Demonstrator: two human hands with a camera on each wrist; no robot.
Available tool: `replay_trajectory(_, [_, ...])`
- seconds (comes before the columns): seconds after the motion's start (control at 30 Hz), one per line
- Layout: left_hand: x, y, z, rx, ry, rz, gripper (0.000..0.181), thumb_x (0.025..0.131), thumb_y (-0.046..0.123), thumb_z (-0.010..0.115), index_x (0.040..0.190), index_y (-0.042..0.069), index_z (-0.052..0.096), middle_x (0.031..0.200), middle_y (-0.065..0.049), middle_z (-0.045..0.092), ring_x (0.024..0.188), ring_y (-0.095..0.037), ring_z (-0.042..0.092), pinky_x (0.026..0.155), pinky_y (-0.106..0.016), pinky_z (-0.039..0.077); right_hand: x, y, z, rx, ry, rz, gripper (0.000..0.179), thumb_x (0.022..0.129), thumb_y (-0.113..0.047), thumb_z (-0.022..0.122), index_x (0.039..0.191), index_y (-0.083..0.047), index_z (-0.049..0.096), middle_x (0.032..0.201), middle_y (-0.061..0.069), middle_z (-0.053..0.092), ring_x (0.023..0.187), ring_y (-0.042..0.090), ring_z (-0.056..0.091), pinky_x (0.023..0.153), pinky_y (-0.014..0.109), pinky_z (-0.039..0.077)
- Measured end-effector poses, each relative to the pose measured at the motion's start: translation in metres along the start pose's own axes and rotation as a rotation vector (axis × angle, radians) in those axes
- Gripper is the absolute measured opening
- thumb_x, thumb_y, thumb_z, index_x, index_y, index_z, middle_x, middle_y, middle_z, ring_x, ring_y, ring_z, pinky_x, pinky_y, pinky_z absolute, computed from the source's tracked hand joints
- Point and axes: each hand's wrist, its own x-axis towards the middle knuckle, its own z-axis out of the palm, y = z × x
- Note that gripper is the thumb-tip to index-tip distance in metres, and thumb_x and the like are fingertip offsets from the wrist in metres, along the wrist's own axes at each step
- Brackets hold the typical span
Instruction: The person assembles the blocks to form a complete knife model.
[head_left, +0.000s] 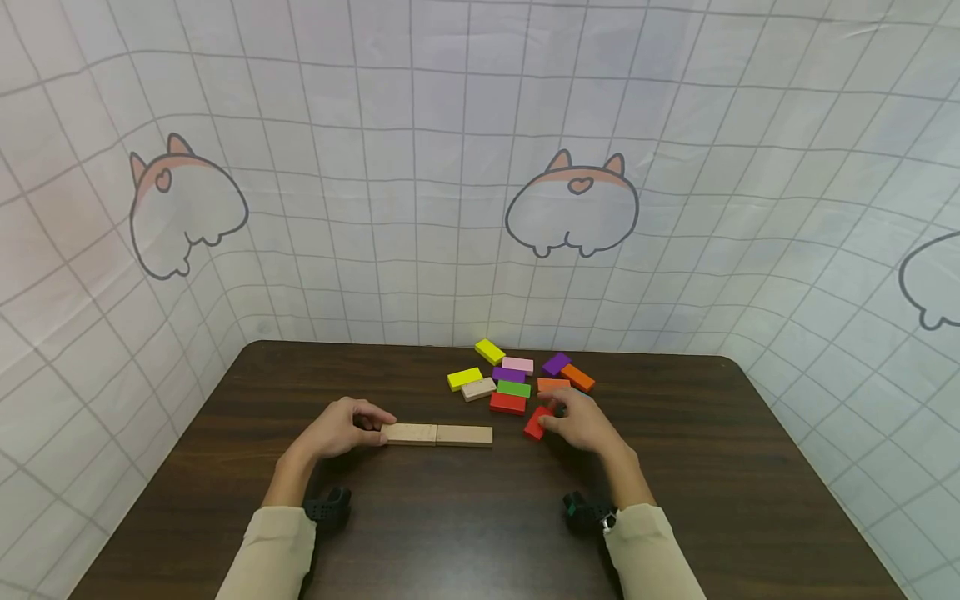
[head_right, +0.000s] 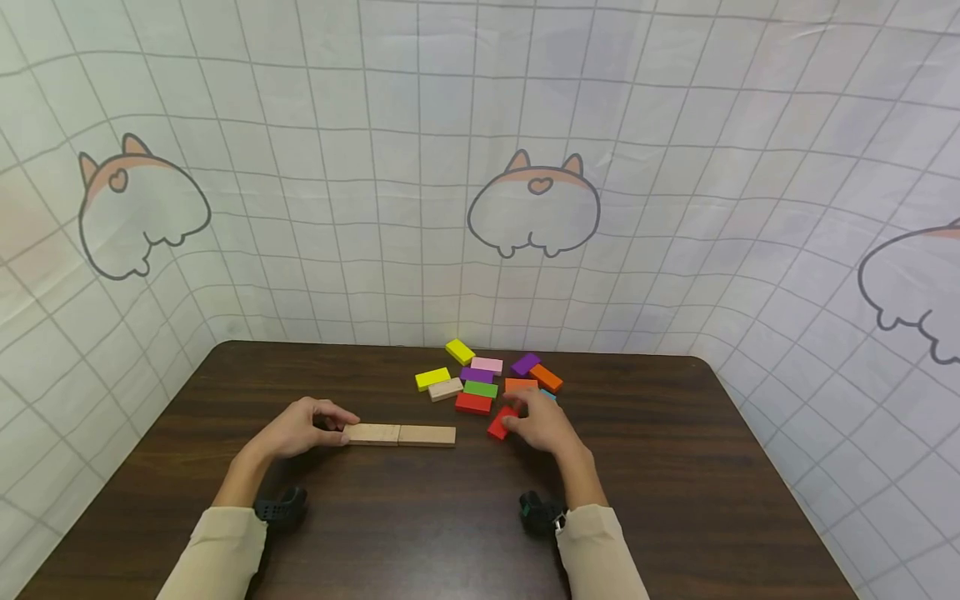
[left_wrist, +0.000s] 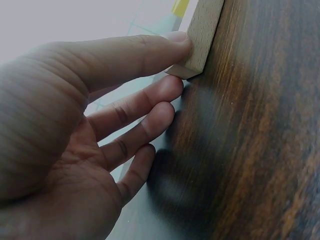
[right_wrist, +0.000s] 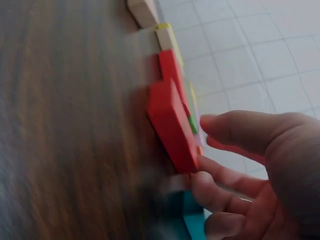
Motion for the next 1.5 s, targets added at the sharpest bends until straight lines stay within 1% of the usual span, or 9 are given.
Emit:
replay_trajectory(0.13, [0.0,-0.001,0.0,0.011,0.0,0.001,0.024,0.088,0.017,0.082,0.112,0.014,0.08,0.102,-0.003,0.073,0.089,-0.015,0.06,0.078,-0.031,0.05,-0.003,0.004,-0.007,-0.004,-0.066,-0.018,0.042,0.094,-0.01,0.073,0.136,-0.008,0.065,0.106,0.008,0.067,0.086,0.02,0.058,0.077,0.038,0.049])
replay_trajectory(0.2, [-0.001,-0.001,0.0,0.015,0.001,0.002,0.024,0.088,0.016,0.082,0.112,0.015,0.08,0.102,-0.002,0.073,0.089,-0.015,0.06,0.078,-0.031,0.051,-0.004,0.006,-0.009,-0.004,-0.1,-0.027,0.044,0.091,-0.006,0.075,0.134,-0.008,0.066,0.103,0.007,0.067,0.08,0.018,0.054,0.073,0.034,0.046])
replay_trajectory(0.3, [-0.001,-0.002,-0.001,0.013,0.002,0.007,0.024,0.088,0.016,0.082,0.111,0.016,0.08,0.103,-0.002,0.073,0.089,-0.016,0.06,0.079,-0.033,0.051,-0.004,0.007,-0.01,0.003,-0.137,-0.04,0.044,0.088,-0.003,0.078,0.131,-0.009,0.069,0.096,0.005,0.065,0.079,0.018,0.051,0.07,0.032,0.044])
replay_trajectory(0.4, [-0.001,-0.003,-0.001,0.009,0.001,0.011,0.024,0.088,0.017,0.082,0.112,0.016,0.08,0.103,-0.002,0.073,0.09,-0.016,0.061,0.079,-0.035,0.051,-0.004,0.008,-0.009,0.008,-0.159,-0.055,0.037,0.087,-0.001,0.079,0.123,-0.009,0.073,0.088,0.003,0.063,0.081,0.017,0.05,0.071,0.032,0.044])
replay_trajectory(0.5, [0.0,-0.004,-0.001,0.007,0.002,0.009,0.023,0.088,0.017,0.082,0.111,0.016,0.08,0.104,-0.002,0.073,0.09,-0.016,0.061,0.079,-0.034,0.051,-0.005,0.007,-0.008,0.029,-0.171,-0.045,0.031,0.087,-0.001,0.078,0.117,-0.007,0.075,0.083,0.002,0.061,0.074,0.016,0.053,0.067,0.03,0.046])
replay_trajectory(0.63, [0.0,-0.003,0.0,0.01,0.002,0.007,0.023,0.088,0.016,0.082,0.111,0.016,0.08,0.103,-0.002,0.073,0.09,-0.015,0.06,0.079,-0.032,0.051,-0.006,0.005,-0.008,0.061,-0.173,-0.027,0.028,0.087,-0.001,0.078,0.115,-0.005,0.075,0.081,0.004,0.061,0.059,0.014,0.055,0.058,0.029,0.049])
replay_trajectory(0.97, [0.002,0.0,0.001,-0.009,-0.004,0.002,0.024,0.088,0.016,0.081,0.112,0.014,0.08,0.104,-0.005,0.072,0.09,-0.016,0.06,0.079,-0.034,0.05,-0.008,0.003,-0.008,0.092,-0.133,-0.04,0.027,0.088,-0.009,0.081,0.114,-0.007,0.075,0.079,0.001,0.065,0.055,0.016,0.058,0.057,0.032,0.05])
replay_trajectory(1.3, [0.002,-0.001,0.0,-0.009,-0.002,0.002,0.023,0.089,0.015,0.081,0.112,0.013,0.08,0.105,-0.005,0.073,0.091,-0.016,0.061,0.08,-0.035,0.052,-0.018,0.006,-0.005,0.076,-0.158,-0.021,0.026,0.088,-0.014,0.082,0.111,-0.007,0.075,0.079,0.0,0.065,0.055,0.015,0.058,0.057,0.032,0.051])
replay_trajectory(1.5, [0.001,-0.002,0.0,-0.009,0.0,-0.001,0.023,0.089,0.015,0.081,0.112,0.013,0.08,0.105,-0.005,0.074,0.091,-0.016,0.061,0.079,-0.035,0.052,-0.019,0.005,0.0,0.083,-0.157,-0.034,0.025,0.088,-0.013,0.082,0.11,-0.004,0.075,0.076,0.0,0.065,0.054,0.014,0.057,0.056,0.032,0.052])
